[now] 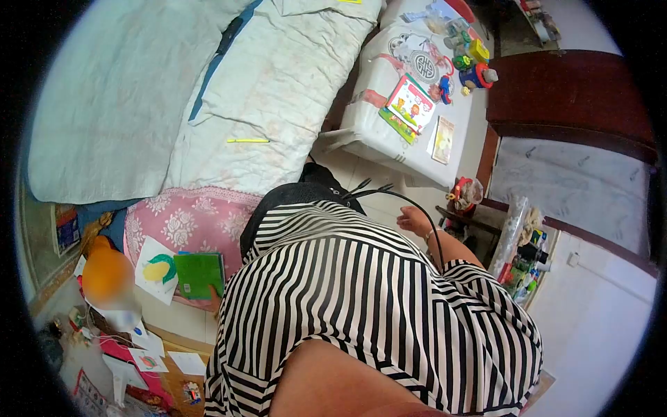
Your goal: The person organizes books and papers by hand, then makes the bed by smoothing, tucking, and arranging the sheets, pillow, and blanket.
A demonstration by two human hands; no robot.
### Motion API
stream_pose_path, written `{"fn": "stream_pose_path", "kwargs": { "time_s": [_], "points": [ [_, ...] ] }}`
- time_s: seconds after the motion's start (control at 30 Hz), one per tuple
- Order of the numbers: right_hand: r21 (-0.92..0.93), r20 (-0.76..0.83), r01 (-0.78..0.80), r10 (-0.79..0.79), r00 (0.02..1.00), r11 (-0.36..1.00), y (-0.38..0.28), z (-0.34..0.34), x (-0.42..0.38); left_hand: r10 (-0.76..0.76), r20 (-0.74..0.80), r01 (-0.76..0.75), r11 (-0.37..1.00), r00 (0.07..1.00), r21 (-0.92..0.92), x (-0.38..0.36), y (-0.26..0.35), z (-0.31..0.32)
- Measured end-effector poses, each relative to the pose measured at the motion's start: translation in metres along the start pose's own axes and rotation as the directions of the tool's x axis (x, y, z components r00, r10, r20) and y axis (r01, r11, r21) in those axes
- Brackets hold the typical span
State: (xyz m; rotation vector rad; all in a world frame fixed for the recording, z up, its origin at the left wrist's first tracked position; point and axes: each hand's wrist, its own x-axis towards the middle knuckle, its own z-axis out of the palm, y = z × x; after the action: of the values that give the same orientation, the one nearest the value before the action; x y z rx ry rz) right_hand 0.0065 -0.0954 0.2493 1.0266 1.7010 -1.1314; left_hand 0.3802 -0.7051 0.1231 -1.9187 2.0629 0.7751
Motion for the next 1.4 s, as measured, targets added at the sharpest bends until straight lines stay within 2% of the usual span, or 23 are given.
{"fn": "stream_pose_path", "kwargs": {
  "time_s": [0.03,0.1,0.13,0.23,0.37,0.6,0.7,0.83,0.9,0.93,0.97,1.03,1.07,1.1,1.17,1.2,1.23,1.3,1.33,1.37,1.4],
  "points": [
    [0.002,0.002,-0.003,0.003,1.000,1.000,-0.011,0.001,-0.002,-0.023,0.008,0.023,1.000,1.000,-0.009,0.001,0.001,-0.001],
    [0.090,0.024,0.086,-0.089,0.996,0.992,-0.036,0.001,-0.003,-0.063,0.024,0.063,0.998,0.998,-0.015,0.002,0.003,-0.004],
    [0.111,-0.015,0.126,-0.125,0.992,0.986,-0.039,-0.001,0.008,-0.078,0.029,0.079,0.997,0.997,-0.023,0.003,0.004,-0.005],
    [0.105,0.022,0.167,-0.171,0.985,0.980,-0.055,-0.001,0.018,-0.111,0.045,0.112,0.993,0.993,-0.043,0.005,0.007,-0.006],
    [0.103,0.029,0.156,-0.159,0.987,0.982,-0.061,-0.005,0.006,-0.174,0.076,0.178,0.983,0.982,-0.053,0.010,0.007,-0.006],
    [0.045,0.059,0.093,-0.095,0.994,0.995,-0.034,-0.027,0.024,-0.308,0.161,0.311,0.950,0.938,0.007,-0.017,-0.007,0.009],
    [0.115,-0.001,0.063,-0.063,0.998,0.991,-0.031,-0.041,0.046,-0.362,0.178,0.359,0.932,0.915,0.052,-0.032,-0.009,0.010],
    [0.038,-0.115,0.121,-0.116,0.987,0.992,-0.035,-0.063,0.077,-0.412,0.166,0.399,0.911,0.896,0.104,-0.037,-0.002,-0.001],
    [-0.156,-0.282,0.195,-0.232,0.931,0.968,-0.043,-0.073,0.097,-0.438,0.154,0.424,0.898,0.885,0.119,-0.039,0.001,-0.006],
    [-0.297,-0.330,0.180,-0.278,0.902,0.938,-0.045,-0.083,0.117,-0.450,0.141,0.435,0.892,0.882,0.125,-0.039,0.002,-0.010],
    [-0.297,-0.321,0.181,-0.277,0.906,0.938,-0.043,-0.096,0.133,-0.465,0.133,0.449,0.883,0.875,0.134,-0.041,0.004,-0.015],
    [-0.584,-0.485,0.163,-0.503,0.716,0.795,-0.059,-0.104,0.137,-0.505,0.102,0.486,0.858,0.857,0.164,-0.046,0.012,-0.029],
    [-0.462,-0.545,0.126,-0.393,0.741,0.878,-0.071,-0.106,0.135,-0.523,0.088,0.506,0.847,0.848,0.163,-0.048,0.013,-0.033],
    [-0.457,-0.542,0.124,-0.387,0.746,0.881,-0.077,-0.111,0.146,-0.525,0.079,0.516,0.849,0.847,0.114,-0.052,0.018,-0.037],
    [-0.465,-0.662,0.084,-0.409,0.628,0.881,-0.085,-0.125,0.171,-0.443,0.115,0.458,0.869,0.889,-0.188,-0.061,0.029,-0.055],
    [-0.492,-0.680,0.073,-0.435,0.590,0.868,-0.087,-0.132,0.186,-0.178,0.188,0.222,0.942,0.966,-0.250,-0.068,0.037,-0.059],
    [-0.486,-0.680,0.067,-0.425,0.598,0.871,-0.096,-0.132,0.187,-0.178,0.184,0.220,0.946,0.967,-0.239,-0.072,0.047,-0.063],
    [-0.472,-0.722,-0.003,-0.384,0.576,0.882,-0.119,-0.135,0.187,-0.338,0.144,0.346,0.937,0.930,-0.036,-0.083,0.079,-0.075],
    [-0.532,-0.715,0.035,-0.471,0.517,0.846,-0.118,-0.138,0.201,-0.409,0.112,0.405,0.913,0.906,0.057,-0.085,0.092,-0.076],
    [-0.527,-0.714,0.037,-0.466,0.522,0.849,-0.119,-0.143,0.213,-0.407,0.105,0.403,0.913,0.907,0.059,-0.091,0.104,-0.073],
    [-0.536,-0.711,0.008,-0.457,0.534,0.844,-0.132,-0.140,0.209,-0.305,0.180,0.316,0.948,0.935,-0.040,-0.096,0.115,-0.070]
  ]
}}
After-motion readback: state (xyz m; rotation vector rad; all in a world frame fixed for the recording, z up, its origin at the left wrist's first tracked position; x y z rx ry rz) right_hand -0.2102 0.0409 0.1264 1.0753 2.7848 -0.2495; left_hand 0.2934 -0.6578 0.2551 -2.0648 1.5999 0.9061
